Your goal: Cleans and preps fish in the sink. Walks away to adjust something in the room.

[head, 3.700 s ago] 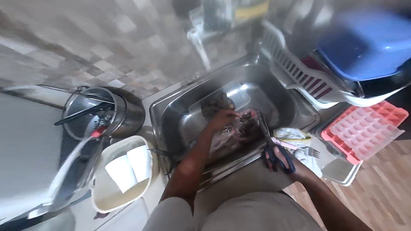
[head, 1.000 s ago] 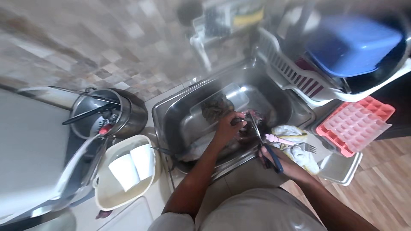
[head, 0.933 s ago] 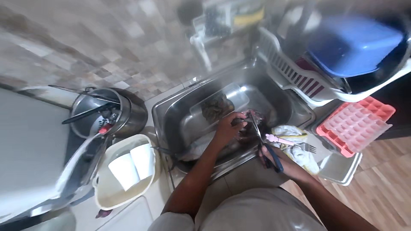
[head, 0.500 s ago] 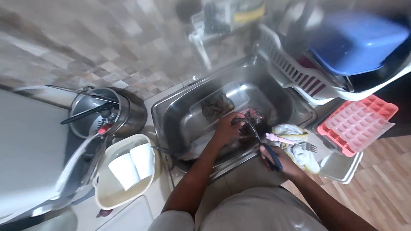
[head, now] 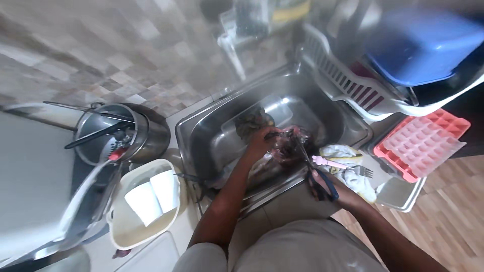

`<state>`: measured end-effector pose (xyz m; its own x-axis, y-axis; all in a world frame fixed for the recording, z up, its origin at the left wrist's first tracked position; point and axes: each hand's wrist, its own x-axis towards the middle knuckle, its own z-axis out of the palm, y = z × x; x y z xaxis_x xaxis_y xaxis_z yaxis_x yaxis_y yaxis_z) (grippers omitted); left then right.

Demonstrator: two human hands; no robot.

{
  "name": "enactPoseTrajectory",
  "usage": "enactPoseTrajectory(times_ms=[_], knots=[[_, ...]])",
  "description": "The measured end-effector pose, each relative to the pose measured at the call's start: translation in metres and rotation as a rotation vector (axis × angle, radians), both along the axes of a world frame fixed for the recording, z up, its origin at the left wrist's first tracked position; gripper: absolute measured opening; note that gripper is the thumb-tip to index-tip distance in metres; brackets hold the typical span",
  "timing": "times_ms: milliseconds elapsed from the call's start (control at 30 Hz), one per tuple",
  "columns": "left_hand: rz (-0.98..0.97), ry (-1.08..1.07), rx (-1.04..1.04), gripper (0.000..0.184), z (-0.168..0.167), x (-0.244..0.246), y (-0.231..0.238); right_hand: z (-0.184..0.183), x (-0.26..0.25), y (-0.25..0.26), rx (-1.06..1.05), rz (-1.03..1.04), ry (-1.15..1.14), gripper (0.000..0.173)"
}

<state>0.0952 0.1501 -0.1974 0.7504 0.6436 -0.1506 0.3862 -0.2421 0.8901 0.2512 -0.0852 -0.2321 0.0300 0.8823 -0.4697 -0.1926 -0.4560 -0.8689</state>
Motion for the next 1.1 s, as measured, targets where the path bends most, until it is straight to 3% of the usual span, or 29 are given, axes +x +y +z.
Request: enactPoseTrajectory(times_ms=[133,267,333,433,500,600,700,767,867,1100], knots=[[0.116,0.02,-0.002,0.029,-0.003,0.0,0.029,-0.01,0.004,-0.002,0.07,-0.067,0.043,0.05],[0.455,0.05,-0.1,0.033,-0.013,0.004,0.077,-0.018,0.007,0.003,0.119,-0.187,0.143,0.057],[0.535,0.122,-0.049,0.039,-0.023,0.008,0.096,-0.019,0.006,0.004,0.114,-0.21,0.17,0.058],[0.446,0.276,0.187,0.047,-0.021,0.025,0.085,-0.018,0.006,0.005,0.113,-0.233,0.194,0.06],[0.3,0.267,0.284,0.037,-0.02,0.038,0.057,-0.02,0.006,0.005,0.119,-0.243,0.218,0.063],[-0.042,0.249,0.188,0.026,-0.038,0.055,0.023,-0.022,0.006,0.005,0.129,-0.241,0.227,0.065],[-0.333,0.494,0.154,0.026,-0.069,0.094,0.015,-0.023,0.005,0.005,0.114,-0.249,0.223,0.064],[-0.343,0.591,0.19,0.03,-0.089,0.109,0.01,-0.024,0.004,0.003,0.122,-0.261,0.234,0.068],[-0.307,0.64,0.21,0.034,-0.089,0.124,0.003,-0.027,0.004,0.003,0.137,-0.287,0.235,0.074],[-0.253,0.405,0.214,0.035,-0.087,0.144,-0.003,-0.03,0.006,0.002,0.136,-0.281,0.269,0.076]])
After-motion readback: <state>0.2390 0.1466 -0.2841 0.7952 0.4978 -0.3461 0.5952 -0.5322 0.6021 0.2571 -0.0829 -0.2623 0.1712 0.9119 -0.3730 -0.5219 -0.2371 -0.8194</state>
